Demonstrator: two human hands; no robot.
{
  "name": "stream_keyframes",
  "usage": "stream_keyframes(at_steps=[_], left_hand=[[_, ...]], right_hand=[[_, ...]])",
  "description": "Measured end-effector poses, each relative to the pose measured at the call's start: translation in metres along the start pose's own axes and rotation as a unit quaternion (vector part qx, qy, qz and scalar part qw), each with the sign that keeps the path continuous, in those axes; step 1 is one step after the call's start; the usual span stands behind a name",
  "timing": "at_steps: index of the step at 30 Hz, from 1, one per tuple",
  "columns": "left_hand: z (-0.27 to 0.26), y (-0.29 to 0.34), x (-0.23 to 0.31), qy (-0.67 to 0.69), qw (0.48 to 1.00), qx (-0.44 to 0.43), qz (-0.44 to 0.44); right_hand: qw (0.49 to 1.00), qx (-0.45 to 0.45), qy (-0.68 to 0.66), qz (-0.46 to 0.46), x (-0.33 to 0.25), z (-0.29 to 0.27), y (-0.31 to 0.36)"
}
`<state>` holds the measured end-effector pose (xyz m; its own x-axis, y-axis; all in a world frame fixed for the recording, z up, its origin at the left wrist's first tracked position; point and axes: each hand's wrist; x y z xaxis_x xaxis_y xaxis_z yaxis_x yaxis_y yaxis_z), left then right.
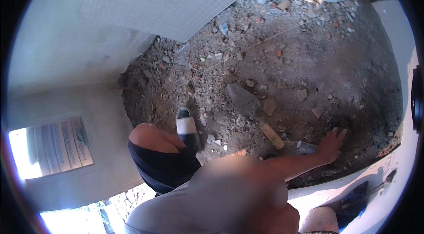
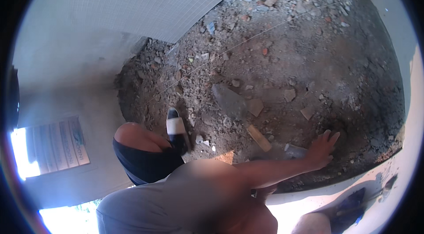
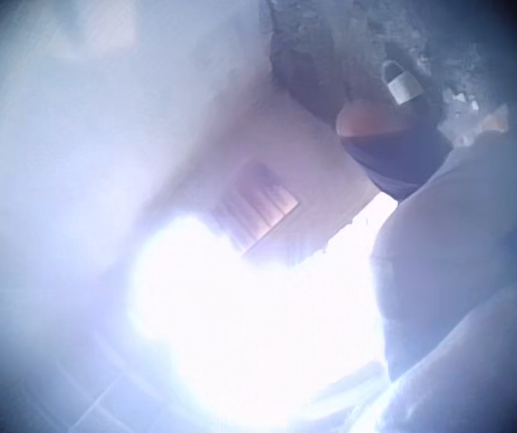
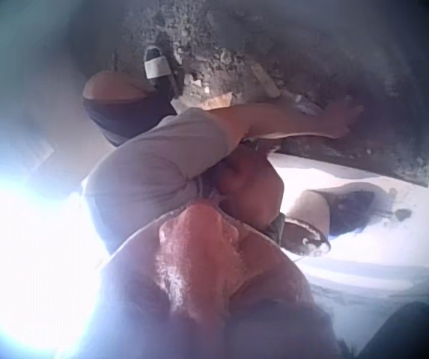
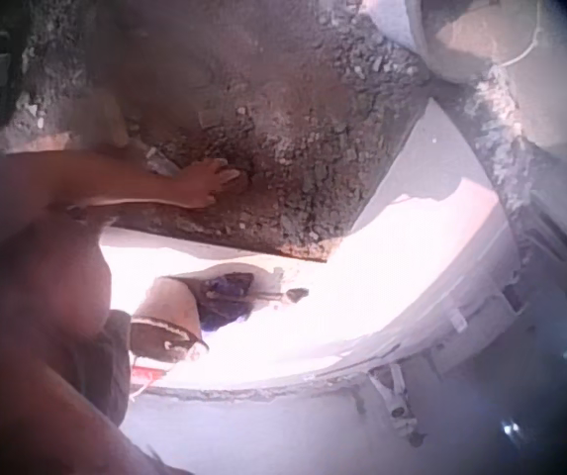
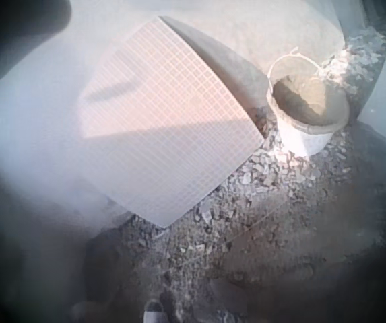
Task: The person places a large white tile onto a prepared floor surface and uses a rubber mallet to tap it into position. They repeatedly adjust the tile and strike it to ensure proper alignment and seating.
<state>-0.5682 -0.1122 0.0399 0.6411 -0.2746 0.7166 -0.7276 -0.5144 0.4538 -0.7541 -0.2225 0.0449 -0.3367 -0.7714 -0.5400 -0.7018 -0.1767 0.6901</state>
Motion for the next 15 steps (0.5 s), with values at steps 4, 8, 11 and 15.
stream_keyframes(at_steps=[4, 8, 11, 15], left_hand=[[-0.044, -0.01, 0.0, 0.107, 0.984, -0.103, -0.096], [-0.151, 0.002, -0.038, 0.151, 0.97, -0.182, -0.056], [-0.271, 0.036, -0.1, 0.124, 0.982, -0.137, 0.048], [-0.438, 0.099, -0.203, 0.06, 0.997, -0.037, -0.011]], right_hand=[[0.999, 0.035, 0.038, 0.008, 0.006, 0.006, 0.0], [0.99, 0.096, 0.101, 0.0, 0.017, 0.022, -0.007], [0.989, 0.114, 0.077, 0.051, 0.017, 0.03, -0.009], [0.968, 0.148, 0.202, 0.03, 0.011, 0.03, -0.01]])
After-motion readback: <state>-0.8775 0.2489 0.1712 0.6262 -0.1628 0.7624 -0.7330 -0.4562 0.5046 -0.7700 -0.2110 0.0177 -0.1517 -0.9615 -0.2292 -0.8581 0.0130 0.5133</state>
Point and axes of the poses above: each hand's wrist, its own y-axis away from the middle knuckle, its own z-axis out of the palm, x = y × z, and after that the axes turned 4 degrees about -z, right-handed
